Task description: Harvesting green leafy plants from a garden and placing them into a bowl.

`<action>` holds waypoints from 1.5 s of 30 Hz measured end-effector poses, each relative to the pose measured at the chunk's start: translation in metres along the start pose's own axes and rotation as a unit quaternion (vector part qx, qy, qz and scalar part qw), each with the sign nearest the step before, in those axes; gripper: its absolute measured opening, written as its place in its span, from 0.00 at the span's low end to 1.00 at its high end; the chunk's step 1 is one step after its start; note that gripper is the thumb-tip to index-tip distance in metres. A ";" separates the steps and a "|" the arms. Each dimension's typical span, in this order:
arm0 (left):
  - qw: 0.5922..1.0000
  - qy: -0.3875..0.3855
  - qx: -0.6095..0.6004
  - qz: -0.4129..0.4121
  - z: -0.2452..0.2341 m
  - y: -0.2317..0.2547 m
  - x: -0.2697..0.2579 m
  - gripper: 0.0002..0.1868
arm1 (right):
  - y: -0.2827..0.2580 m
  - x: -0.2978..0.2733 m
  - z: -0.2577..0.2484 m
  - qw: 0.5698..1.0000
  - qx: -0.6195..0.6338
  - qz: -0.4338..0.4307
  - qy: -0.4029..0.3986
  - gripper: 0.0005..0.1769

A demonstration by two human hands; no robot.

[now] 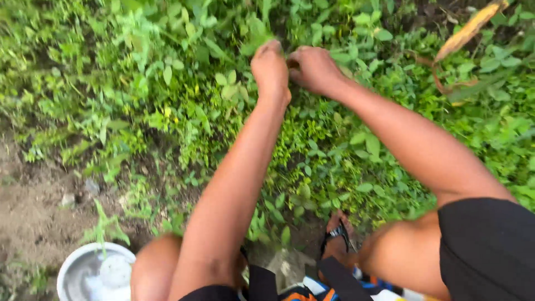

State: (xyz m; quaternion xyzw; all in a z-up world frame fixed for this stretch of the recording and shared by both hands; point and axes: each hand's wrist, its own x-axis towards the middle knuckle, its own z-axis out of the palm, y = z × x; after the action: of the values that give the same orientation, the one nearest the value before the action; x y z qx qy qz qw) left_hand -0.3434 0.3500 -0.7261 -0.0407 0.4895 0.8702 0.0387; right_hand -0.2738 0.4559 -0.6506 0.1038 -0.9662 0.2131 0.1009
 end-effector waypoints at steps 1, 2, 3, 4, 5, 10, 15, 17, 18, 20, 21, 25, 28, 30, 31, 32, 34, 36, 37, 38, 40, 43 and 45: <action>1.000 0.005 0.000 0.001 0.005 0.034 -0.031 0.09 | -0.004 -0.004 0.000 1.000 0.002 -0.003 -0.004 0.12; 0.998 0.013 -0.006 -0.058 0.011 0.068 -0.061 0.08 | -0.008 -0.008 -0.001 0.996 -0.040 0.029 -0.068 0.11; 0.993 0.015 -0.015 -0.114 0.021 0.102 -0.089 0.06 | -0.009 -0.009 -0.005 0.986 -0.086 0.061 -0.127 0.13; 0.993 0.015 -0.018 -0.112 0.009 0.100 -0.106 0.06 | -0.001 -0.017 0.006 0.986 -0.089 0.059 -0.126 0.13; 0.995 0.004 0.038 -0.090 -0.005 0.100 -0.122 0.08 | 0.006 -0.021 0.017 0.991 -0.052 0.025 -0.123 0.08; 0.985 0.004 0.052 -0.165 -0.029 0.099 -0.153 0.13 | 0.016 -0.048 0.050 0.984 -0.084 -0.032 -0.155 0.09; 0.981 -0.006 0.026 -0.195 -0.031 0.086 -0.137 0.20 | 0.027 -0.058 0.059 0.947 -0.215 -0.022 -0.237 0.08; 0.980 -0.025 0.025 -0.197 -0.028 0.090 -0.131 0.20 | 0.030 -0.061 0.056 0.963 -0.192 -0.034 -0.189 0.09; 0.979 -0.036 0.025 -0.199 -0.028 0.090 -0.129 0.21 | 0.031 -0.065 0.058 0.974 -0.164 -0.053 -0.144 0.09; 0.978 -0.051 0.030 -0.200 -0.031 0.098 -0.128 0.21 | 0.040 -0.061 0.061 0.974 -0.163 -0.030 -0.155 0.11; 0.978 -0.060 0.032 -0.197 -0.034 0.102 -0.127 0.22 | 0.043 -0.057 0.064 0.972 -0.162 -0.016 -0.168 0.13; 0.977 -0.067 0.045 -0.199 -0.036 0.123 -0.139 0.24 | 0.065 -0.050 0.080 0.965 -0.223 -0.039 -0.136 0.14; 0.974 -0.067 0.056 -0.211 -0.027 0.140 -0.148 0.25 | 0.078 -0.049 0.091 0.953 -0.271 -0.026 -0.130 0.13; 0.970 -0.078 0.058 -0.222 -0.022 0.138 -0.153 0.25 | 0.093 -0.062 0.097 0.933 -0.343 -0.009 -0.108 0.11; 0.969 -0.076 0.058 -0.225 -0.023 0.134 -0.155 0.25 | 0.103 -0.064 0.100 0.933 -0.341 -0.008 -0.111 0.11; 0.970 -0.063 0.056 -0.230 -0.025 0.130 -0.158 0.25 | 0.112 -0.066 0.104 0.927 -0.348 0.007 -0.139 0.10; 0.972 -0.058 0.051 -0.224 -0.022 0.119 -0.142 0.24 | 0.138 -0.054 0.100 0.918 -0.363 0.023 -0.157 0.08; 0.978 -0.045 0.050 -0.198 -0.029 0.100 -0.126 0.24 | 0.157 -0.054 0.109 0.880 -0.399 -0.070 -0.249 0.07; 0.977 -0.044 0.050 -0.200 -0.037 0.090 -0.130 0.24 | 0.168 -0.055 0.116 0.879 -0.398 -0.069 -0.251 0.07; 0.977 -0.035 0.052 -0.204 -0.044 0.082 -0.134 0.24 | 0.178 -0.054 0.121 0.897 -0.369 -0.062 -0.235 0.07; 0.981 -0.042 0.048 -0.181 -0.029 0.084 -0.114 0.23 | 0.184 -0.022 0.090 0.911 -0.359 -0.057 -0.194 0.07; 0.980 -0.019 0.030 -0.198 -0.029 0.090 -0.125 0.23 | 0.136 -0.037 0.073 0.925 -0.275 0.010 -0.263 0.08; 0.982 -0.035 0.021 -0.184 -0.017 0.104 -0.130 0.23 | 0.118 -0.030 0.044 0.956 -0.189 0.036 -0.224 0.13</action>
State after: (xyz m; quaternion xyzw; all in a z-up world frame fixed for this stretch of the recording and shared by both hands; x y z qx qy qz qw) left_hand -0.2251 0.2775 -0.6323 -0.0987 0.4901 0.8386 0.2162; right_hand -0.2810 0.5466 -0.7433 0.0934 -0.9898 0.0015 -0.1077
